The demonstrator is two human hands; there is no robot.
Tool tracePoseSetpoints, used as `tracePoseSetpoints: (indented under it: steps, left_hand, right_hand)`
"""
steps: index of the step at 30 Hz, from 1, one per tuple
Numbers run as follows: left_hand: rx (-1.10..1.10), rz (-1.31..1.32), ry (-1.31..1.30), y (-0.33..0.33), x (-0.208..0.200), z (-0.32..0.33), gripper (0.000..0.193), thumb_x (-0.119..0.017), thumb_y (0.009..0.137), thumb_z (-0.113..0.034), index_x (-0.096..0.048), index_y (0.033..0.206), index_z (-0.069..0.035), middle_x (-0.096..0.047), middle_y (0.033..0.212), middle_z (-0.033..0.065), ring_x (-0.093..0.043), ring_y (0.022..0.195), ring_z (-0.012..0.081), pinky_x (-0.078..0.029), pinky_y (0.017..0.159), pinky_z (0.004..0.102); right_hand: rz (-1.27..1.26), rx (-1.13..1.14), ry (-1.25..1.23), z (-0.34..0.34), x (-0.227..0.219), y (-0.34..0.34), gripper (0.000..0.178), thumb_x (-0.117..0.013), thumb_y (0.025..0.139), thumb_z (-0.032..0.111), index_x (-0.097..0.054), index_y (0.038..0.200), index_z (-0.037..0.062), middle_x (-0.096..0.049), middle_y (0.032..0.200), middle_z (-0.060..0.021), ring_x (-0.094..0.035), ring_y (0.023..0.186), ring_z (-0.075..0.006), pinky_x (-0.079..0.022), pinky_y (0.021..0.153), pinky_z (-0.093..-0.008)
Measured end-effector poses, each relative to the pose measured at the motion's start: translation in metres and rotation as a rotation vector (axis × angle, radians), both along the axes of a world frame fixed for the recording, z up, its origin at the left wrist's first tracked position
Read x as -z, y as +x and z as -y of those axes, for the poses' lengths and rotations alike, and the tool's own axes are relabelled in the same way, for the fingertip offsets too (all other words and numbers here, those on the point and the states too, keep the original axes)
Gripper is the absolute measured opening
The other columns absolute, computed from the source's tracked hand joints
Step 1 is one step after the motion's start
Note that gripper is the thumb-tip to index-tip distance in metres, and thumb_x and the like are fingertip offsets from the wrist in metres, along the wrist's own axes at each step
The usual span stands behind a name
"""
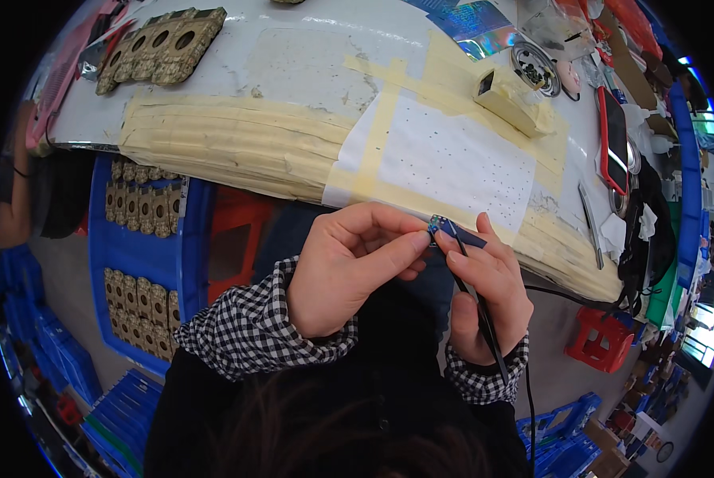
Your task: The person is using tweezers to place or inspect small electronic components on a blue printed circuit board.
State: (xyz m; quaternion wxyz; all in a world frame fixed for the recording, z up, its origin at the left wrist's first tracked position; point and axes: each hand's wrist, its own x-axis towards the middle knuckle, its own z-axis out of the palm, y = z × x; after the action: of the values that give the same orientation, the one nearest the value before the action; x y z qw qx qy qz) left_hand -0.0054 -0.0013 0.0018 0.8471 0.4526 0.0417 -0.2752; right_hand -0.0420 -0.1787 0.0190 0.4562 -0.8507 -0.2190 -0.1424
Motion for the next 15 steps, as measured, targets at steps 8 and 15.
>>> tracePoseSetpoints:
  steps: [8, 15]
  left_hand:
    - [-0.008, 0.006, 0.000, 0.0006, -0.0006, 0.0005, 0.010, -0.060, 0.090, -0.006, -0.062, 0.098, -0.001, -0.067, 0.087, 0.0077, -0.063, 0.075, 0.0101, -0.052, 0.068, 0.0226]
    - [0.007, 0.027, -0.015, 0.0012, 0.0013, -0.0018, 0.013, -0.061, 0.089, -0.006, -0.063, 0.101, -0.001, -0.067, 0.091, 0.0070, -0.063, 0.079, 0.0094, -0.052, 0.070, 0.0220]
  right_hand:
    - [0.003, -0.014, 0.002, 0.0008, -0.0014, 0.0013, 0.027, -0.057, 0.084, 0.003, -0.060, 0.110, 0.0005, -0.065, 0.110, -0.0175, -0.060, 0.108, -0.0336, -0.038, 0.101, -0.0522]
    - [0.010, -0.022, -0.003, 0.0012, -0.0023, 0.0023, 0.027, -0.057, 0.084, 0.003, -0.059, 0.110, 0.0001, -0.065, 0.110, -0.0181, -0.060, 0.108, -0.0339, -0.038, 0.101, -0.0524]
